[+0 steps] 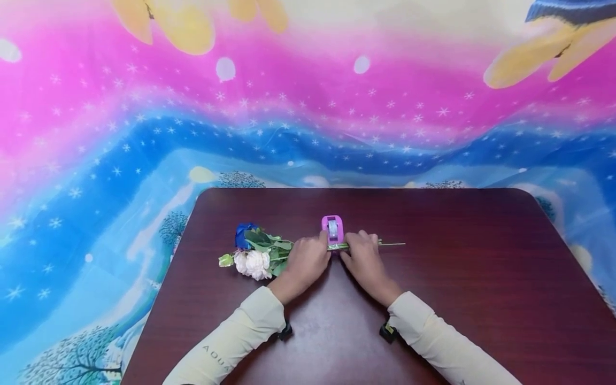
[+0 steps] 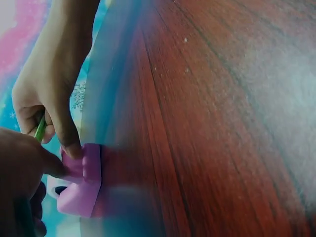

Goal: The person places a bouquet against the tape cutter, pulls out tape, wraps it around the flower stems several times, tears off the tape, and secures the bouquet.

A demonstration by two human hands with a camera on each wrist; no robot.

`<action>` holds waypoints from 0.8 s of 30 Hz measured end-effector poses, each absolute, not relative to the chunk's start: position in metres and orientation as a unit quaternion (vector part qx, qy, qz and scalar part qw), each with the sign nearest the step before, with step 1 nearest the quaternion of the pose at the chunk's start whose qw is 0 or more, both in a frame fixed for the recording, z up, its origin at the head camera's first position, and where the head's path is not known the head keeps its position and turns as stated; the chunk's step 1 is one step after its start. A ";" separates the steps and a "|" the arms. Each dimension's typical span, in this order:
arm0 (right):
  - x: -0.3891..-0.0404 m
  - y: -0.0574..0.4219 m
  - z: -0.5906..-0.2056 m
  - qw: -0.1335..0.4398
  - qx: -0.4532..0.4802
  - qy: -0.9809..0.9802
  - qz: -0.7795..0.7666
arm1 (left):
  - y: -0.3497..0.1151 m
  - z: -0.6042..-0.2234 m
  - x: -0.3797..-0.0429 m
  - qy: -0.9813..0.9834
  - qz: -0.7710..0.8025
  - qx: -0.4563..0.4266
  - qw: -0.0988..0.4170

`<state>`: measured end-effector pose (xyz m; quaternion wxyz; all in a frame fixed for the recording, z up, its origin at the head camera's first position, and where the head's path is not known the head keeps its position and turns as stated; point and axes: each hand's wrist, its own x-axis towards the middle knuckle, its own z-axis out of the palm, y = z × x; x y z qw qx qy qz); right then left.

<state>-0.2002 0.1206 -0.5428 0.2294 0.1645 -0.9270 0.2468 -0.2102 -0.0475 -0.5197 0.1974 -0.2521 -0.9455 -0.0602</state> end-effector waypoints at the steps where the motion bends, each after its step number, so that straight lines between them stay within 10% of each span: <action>1: -0.199 0.119 -0.544 0.246 0.163 -0.924 0.242 | -0.046 -0.520 -0.209 -0.944 -0.040 -0.250 0.212; 10: -0.193 0.112 -0.543 0.325 0.134 -0.920 0.176 | -0.037 -0.522 -0.197 -0.940 0.043 -0.202 0.273; 24: -0.188 0.115 -0.535 0.281 0.138 -0.932 0.185 | -0.044 -0.511 -0.194 -0.937 0.013 -0.252 0.241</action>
